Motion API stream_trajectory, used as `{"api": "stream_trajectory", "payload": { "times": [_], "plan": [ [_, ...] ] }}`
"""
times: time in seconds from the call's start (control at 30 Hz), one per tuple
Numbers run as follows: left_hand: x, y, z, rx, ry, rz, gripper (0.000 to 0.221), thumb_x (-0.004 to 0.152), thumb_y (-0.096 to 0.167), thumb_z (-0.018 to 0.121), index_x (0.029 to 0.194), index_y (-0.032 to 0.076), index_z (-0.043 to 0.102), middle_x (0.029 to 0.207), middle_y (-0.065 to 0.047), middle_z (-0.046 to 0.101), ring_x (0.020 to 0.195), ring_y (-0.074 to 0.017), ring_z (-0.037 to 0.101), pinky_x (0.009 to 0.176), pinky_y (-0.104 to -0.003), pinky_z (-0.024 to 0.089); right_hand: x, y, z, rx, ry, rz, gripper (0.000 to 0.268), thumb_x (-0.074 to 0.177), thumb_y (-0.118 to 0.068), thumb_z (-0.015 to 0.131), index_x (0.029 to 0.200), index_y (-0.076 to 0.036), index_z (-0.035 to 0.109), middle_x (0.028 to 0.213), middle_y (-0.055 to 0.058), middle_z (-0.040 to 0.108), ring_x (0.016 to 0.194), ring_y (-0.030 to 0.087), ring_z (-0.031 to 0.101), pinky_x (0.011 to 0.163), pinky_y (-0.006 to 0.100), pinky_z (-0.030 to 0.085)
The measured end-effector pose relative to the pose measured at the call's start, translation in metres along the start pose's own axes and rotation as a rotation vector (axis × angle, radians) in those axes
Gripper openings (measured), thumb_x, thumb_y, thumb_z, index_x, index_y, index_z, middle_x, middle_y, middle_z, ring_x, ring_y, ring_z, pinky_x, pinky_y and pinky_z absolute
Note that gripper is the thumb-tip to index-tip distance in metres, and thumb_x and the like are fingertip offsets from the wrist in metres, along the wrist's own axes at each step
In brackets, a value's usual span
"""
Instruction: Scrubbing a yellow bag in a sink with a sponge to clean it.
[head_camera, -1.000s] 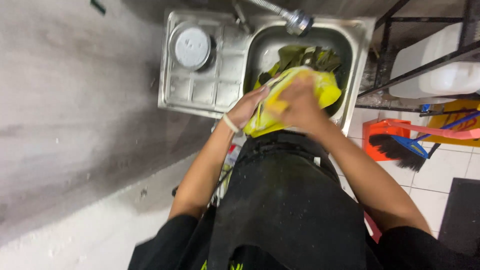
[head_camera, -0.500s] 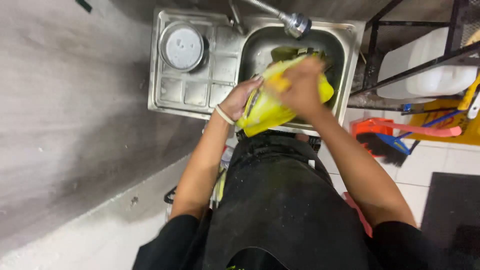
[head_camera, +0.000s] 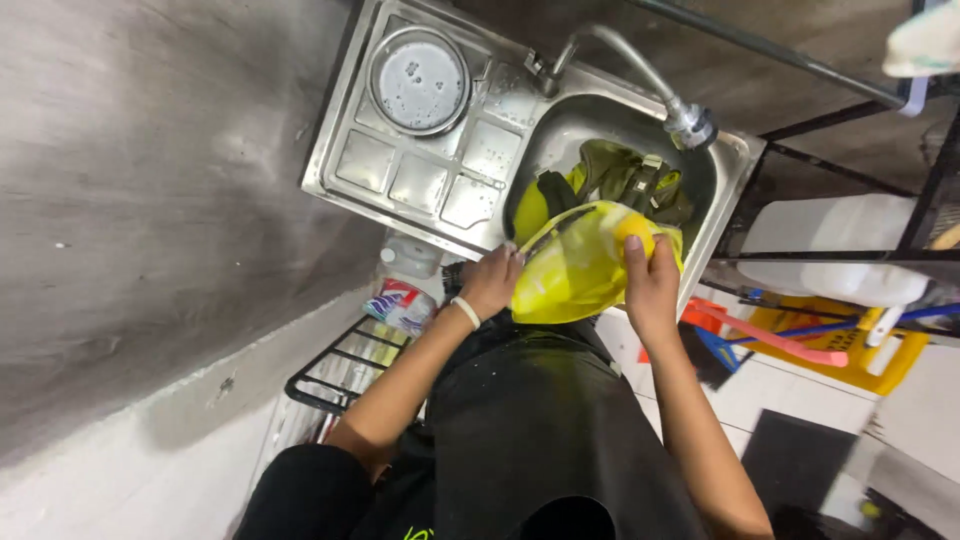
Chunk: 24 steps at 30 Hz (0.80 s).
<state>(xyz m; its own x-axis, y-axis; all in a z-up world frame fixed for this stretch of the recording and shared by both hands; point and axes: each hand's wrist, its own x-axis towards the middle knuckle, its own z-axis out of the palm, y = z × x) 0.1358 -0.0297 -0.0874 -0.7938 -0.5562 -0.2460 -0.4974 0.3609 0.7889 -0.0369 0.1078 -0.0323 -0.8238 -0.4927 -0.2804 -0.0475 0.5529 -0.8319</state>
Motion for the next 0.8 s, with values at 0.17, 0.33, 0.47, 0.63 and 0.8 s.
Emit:
{"api": "stream_trajectory", "payload": {
  "times": [0.17, 0.33, 0.47, 0.63, 0.8],
  "plan": [
    [0.040, -0.020, 0.027, -0.399, 0.189, 0.008, 0.026, 0.095, 0.020, 0.037, 0.090, -0.003, 0.050, 0.081, -0.023, 0.056, 0.086, -0.0438, 0.054, 0.074, -0.047, 0.045, 0.008, -0.097, 0.021, -0.187, -0.180, -0.279, 0.033, 0.099, -0.036, 0.032, 0.101, -0.004, 0.044, 0.077, 0.017, 0.048, 0.076, 0.034, 0.050, 0.072, 0.043, 0.039],
    [0.022, 0.015, -0.019, -0.227, 0.440, 0.156, 0.031, 0.078, 0.035, 0.059, 0.094, 0.013, 0.044, 0.095, -0.003, 0.048, 0.100, -0.0272, 0.048, 0.084, -0.042, 0.039, 0.069, -0.160, 0.120, -0.209, -0.363, -0.555, 0.026, 0.100, -0.024, 0.033, 0.108, -0.001, 0.040, 0.079, 0.021, 0.051, 0.078, 0.037, 0.053, 0.071, 0.047, 0.040],
    [-0.003, -0.018, 0.008, -0.154, 0.189, 0.033, 0.069, 0.070, 0.033, 0.060, 0.122, 0.000, 0.029, 0.122, -0.023, 0.025, 0.113, -0.0471, 0.029, 0.093, -0.058, 0.028, 0.140, -0.166, 0.220, -0.476, -0.555, -0.525, 0.036, 0.096, -0.038, 0.028, 0.106, -0.006, 0.040, 0.087, 0.025, 0.056, 0.084, 0.048, 0.052, 0.068, 0.051, 0.038],
    [0.004, -0.010, 0.006, 0.040, 0.061, 0.120, 0.029, 0.079, 0.017, 0.055, 0.095, -0.007, 0.051, 0.088, -0.019, 0.051, 0.081, -0.0321, 0.046, 0.080, -0.041, 0.037, 0.183, -0.153, 0.311, -0.642, -0.643, -0.282, 0.023, 0.094, -0.030, 0.030, 0.102, -0.009, 0.035, 0.087, 0.025, 0.054, 0.078, 0.043, 0.053, 0.063, 0.049, 0.036],
    [0.026, -0.005, 0.010, -0.094, 0.056, 0.135, 0.043, 0.085, 0.029, 0.043, 0.111, -0.005, 0.045, 0.103, -0.021, 0.051, 0.079, -0.0353, 0.055, 0.066, -0.044, 0.045, 0.212, -0.124, 0.332, -0.799, -0.649, -0.204, 0.027, 0.092, -0.033, 0.032, 0.105, -0.011, 0.039, 0.095, 0.023, 0.056, 0.090, 0.044, 0.052, 0.072, 0.050, 0.037]
  ]
}}
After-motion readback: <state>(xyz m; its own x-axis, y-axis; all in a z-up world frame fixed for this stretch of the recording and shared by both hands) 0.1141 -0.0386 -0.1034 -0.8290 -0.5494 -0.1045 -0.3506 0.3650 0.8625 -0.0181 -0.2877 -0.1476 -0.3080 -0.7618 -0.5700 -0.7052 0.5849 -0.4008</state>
